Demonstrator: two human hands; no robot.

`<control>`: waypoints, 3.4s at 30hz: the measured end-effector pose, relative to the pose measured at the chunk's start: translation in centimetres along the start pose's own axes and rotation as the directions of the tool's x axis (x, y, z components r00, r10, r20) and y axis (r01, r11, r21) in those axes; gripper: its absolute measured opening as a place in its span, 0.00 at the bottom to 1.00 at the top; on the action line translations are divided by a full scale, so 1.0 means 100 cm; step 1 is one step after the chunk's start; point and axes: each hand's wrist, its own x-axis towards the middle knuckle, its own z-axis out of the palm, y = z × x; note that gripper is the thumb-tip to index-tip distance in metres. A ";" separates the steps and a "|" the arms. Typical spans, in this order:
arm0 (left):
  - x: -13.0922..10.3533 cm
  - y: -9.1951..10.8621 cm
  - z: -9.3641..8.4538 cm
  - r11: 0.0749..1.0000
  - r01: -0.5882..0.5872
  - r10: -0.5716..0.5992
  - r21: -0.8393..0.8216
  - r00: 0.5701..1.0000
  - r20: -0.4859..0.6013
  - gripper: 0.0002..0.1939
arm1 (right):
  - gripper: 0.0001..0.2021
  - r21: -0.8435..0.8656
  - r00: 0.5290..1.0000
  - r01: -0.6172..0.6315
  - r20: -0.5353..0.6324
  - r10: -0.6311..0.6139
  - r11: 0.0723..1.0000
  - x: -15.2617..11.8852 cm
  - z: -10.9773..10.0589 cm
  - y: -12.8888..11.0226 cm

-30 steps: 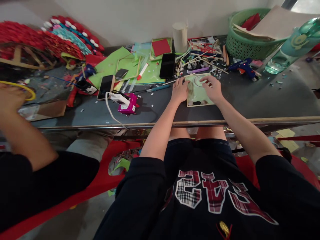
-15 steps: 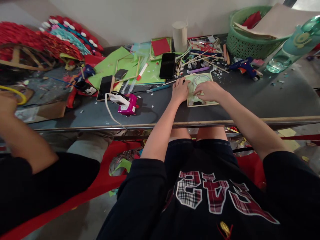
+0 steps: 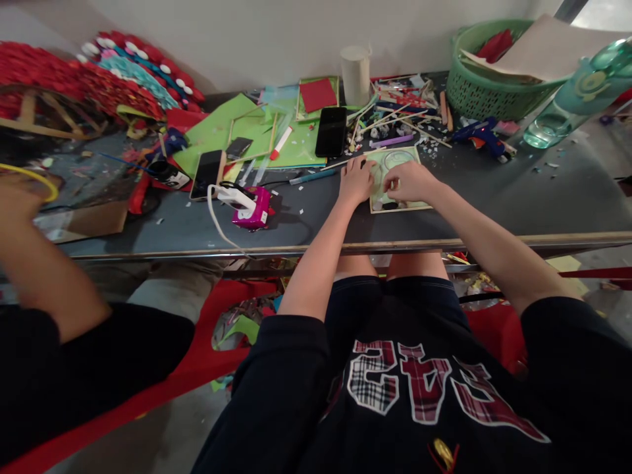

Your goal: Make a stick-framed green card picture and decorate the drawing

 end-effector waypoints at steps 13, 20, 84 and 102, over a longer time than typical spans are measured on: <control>-0.009 0.016 -0.022 0.982 0.020 -0.040 0.189 0.994 0.101 0.26 | 0.14 -0.162 0.970 0.169 0.200 -0.136 0.972 -0.001 -0.018 -0.016; -0.009 0.015 -0.020 0.982 0.028 -0.049 0.186 0.993 0.109 0.25 | 0.08 -0.184 0.977 0.166 0.160 -0.137 0.969 0.000 -0.012 -0.018; -0.008 0.009 -0.018 0.989 0.027 -0.037 0.145 0.997 0.069 0.26 | 0.15 -0.079 0.868 -0.449 -0.275 0.413 0.890 0.004 -0.038 0.130; -0.008 0.010 -0.018 0.988 0.035 -0.047 0.152 0.996 0.078 0.26 | 0.21 0.010 0.825 -0.398 -0.433 0.363 0.917 -0.008 -0.010 0.088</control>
